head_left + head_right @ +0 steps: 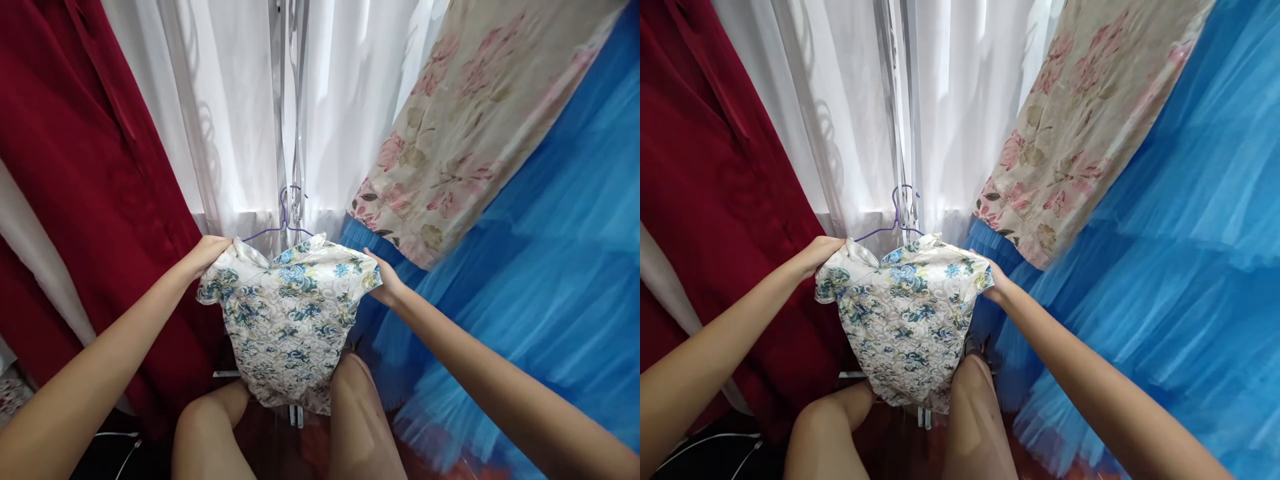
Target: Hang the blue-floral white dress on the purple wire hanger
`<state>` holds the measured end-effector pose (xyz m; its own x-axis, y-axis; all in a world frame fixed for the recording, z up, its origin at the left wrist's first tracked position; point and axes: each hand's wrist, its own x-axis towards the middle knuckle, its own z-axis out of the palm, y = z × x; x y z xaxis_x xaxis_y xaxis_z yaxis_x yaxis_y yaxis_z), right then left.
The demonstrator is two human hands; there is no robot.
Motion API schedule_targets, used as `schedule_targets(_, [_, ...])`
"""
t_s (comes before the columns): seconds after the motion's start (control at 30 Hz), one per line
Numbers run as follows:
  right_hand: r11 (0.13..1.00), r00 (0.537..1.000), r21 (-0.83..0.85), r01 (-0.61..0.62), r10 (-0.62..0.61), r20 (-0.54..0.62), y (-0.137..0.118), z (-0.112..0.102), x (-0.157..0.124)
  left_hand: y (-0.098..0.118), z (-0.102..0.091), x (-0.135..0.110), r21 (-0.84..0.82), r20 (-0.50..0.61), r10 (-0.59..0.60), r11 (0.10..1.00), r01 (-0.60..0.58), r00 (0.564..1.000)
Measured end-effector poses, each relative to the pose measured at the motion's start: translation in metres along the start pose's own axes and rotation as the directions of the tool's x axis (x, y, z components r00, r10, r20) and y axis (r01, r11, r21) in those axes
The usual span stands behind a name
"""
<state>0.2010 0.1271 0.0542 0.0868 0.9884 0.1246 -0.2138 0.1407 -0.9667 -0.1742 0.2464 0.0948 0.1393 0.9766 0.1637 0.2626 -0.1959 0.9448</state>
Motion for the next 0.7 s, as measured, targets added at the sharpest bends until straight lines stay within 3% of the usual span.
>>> schedule_targets(0.1, [0.996, 0.99, 0.072, 0.056, -0.047, -0.13, 0.005, -0.009, -0.024, 0.015, -0.001, -0.016, 0.008, 0.076, 0.169, 0.985, -0.17, 0.983])
schedule_targets(0.2, [0.977, 0.93, 0.071, 0.202, -0.168, -0.328, 0.002, -0.003, -0.036, 0.035, 0.002, -0.028, 0.18, 0.185, 0.361, 0.902, -0.393, 0.914])
schedule_targets(0.33, [0.959, 0.844, 0.068, 0.275, -0.206, -0.495, -0.022, 0.017, -0.017, 0.058, 0.006, -0.033, 0.452, 0.253, 0.465, 0.719, -0.529, 0.848])
schedule_targets(0.4, [0.956, 0.828, 0.069, 0.286, -0.21, -0.52, -0.04, 0.026, -0.002, 0.063, 0.007, -0.033, 0.559, 0.254, 0.492, 0.628, -0.541, 0.833])
schedule_targets(0.5, [0.957, 0.846, 0.053, 0.285, -0.225, -0.483, -0.06, 0.041, 0.001, 0.058, 0.006, -0.033, 0.739, 0.137, 0.487, 0.529, -0.416, 0.863])
schedule_targets(0.57, [0.959, 0.877, 0.025, 0.282, -0.246, -0.413, -0.064, 0.053, -0.019, 0.048, 0.006, -0.032, 0.799, 0.047, 0.482, 0.507, -0.323, 0.875])
schedule_targets(0.7, [0.955, 0.956, -0.095, 0.279, -0.286, -0.061, -0.053, 0.068, -0.08, 0.027, 0.012, -0.028, 0.817, -0.082, 0.469, 0.537, -0.21, 0.879])
